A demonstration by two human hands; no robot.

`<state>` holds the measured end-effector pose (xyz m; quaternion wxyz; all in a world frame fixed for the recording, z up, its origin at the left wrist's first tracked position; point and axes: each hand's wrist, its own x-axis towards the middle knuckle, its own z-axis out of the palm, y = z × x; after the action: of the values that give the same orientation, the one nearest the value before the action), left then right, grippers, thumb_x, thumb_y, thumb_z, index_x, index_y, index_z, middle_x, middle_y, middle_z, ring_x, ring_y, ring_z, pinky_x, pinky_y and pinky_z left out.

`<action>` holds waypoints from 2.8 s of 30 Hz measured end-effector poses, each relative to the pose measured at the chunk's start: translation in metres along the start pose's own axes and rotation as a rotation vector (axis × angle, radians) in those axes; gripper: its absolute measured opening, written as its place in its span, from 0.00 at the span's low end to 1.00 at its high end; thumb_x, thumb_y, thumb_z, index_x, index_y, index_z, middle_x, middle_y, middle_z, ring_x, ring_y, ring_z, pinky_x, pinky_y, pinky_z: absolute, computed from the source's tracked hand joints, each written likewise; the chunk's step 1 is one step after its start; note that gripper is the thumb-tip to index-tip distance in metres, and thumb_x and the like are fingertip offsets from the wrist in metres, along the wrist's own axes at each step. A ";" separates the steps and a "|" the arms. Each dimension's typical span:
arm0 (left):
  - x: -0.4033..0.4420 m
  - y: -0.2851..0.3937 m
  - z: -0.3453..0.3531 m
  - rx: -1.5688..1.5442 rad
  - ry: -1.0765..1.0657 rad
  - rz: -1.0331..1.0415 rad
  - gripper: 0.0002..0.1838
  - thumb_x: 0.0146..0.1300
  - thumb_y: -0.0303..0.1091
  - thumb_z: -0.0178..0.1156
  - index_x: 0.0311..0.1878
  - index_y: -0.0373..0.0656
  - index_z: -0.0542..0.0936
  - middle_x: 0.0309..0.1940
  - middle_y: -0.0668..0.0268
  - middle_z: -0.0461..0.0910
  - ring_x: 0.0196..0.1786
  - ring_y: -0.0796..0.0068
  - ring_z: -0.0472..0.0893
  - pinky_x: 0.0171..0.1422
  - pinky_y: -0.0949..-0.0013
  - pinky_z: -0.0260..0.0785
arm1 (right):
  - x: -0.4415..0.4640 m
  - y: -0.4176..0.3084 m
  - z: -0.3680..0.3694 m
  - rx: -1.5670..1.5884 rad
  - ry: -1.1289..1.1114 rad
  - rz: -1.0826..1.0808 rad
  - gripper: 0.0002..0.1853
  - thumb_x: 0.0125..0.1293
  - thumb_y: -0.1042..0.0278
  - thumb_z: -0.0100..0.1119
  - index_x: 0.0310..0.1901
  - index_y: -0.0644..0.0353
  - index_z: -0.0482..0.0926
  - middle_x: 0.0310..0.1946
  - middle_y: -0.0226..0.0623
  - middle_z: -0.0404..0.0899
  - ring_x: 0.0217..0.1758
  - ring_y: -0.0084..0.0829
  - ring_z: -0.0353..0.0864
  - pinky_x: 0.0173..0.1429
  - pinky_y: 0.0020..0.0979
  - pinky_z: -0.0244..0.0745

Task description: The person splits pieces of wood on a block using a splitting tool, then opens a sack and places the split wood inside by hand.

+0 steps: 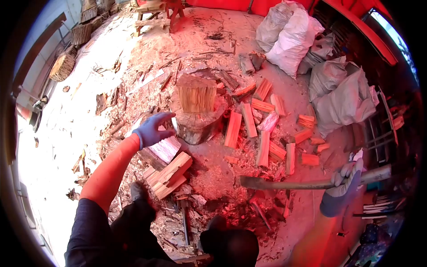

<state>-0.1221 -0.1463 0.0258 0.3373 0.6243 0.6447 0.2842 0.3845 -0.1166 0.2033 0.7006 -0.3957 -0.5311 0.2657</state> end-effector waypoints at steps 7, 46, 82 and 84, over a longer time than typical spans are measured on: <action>-0.192 0.115 0.042 0.134 -0.513 0.169 0.39 0.63 0.56 0.66 0.72 0.44 0.71 0.67 0.49 0.73 0.71 0.51 0.71 0.76 0.59 0.60 | -0.079 -0.035 0.015 0.282 -0.116 0.255 0.15 0.72 0.71 0.61 0.28 0.52 0.66 0.19 0.24 0.64 0.16 0.18 0.61 0.22 0.24 0.59; -0.467 0.177 0.216 0.368 0.304 -0.385 0.26 0.64 0.48 0.63 0.60 0.45 0.72 0.41 0.47 0.83 0.43 0.41 0.83 0.45 0.45 0.75 | -0.345 0.005 0.077 0.888 -0.399 1.481 0.11 0.71 0.51 0.65 0.39 0.43 0.73 0.25 0.22 0.75 0.21 0.22 0.74 0.24 0.29 0.71; -0.296 0.057 0.341 -0.791 0.138 -0.819 0.15 0.60 0.38 0.69 0.42 0.39 0.77 0.27 0.62 0.79 0.28 0.73 0.78 0.33 0.64 0.71 | -0.331 0.213 0.155 -0.286 -0.574 1.257 0.15 0.67 0.65 0.66 0.40 0.57 0.67 0.19 0.34 0.71 0.16 0.32 0.70 0.19 0.38 0.69; -0.297 0.035 0.360 -0.719 0.124 -0.829 0.14 0.61 0.38 0.69 0.42 0.42 0.75 0.24 0.65 0.76 0.23 0.74 0.76 0.28 0.66 0.69 | -0.334 0.219 0.156 -0.287 -0.567 1.218 0.15 0.67 0.62 0.66 0.39 0.58 0.68 0.20 0.35 0.72 0.15 0.33 0.71 0.19 0.39 0.70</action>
<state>0.1817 -0.4601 -0.1426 0.5743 0.1456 0.7176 0.3660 0.1479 -0.2193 -0.1394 0.2006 -0.6278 -0.4067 0.6326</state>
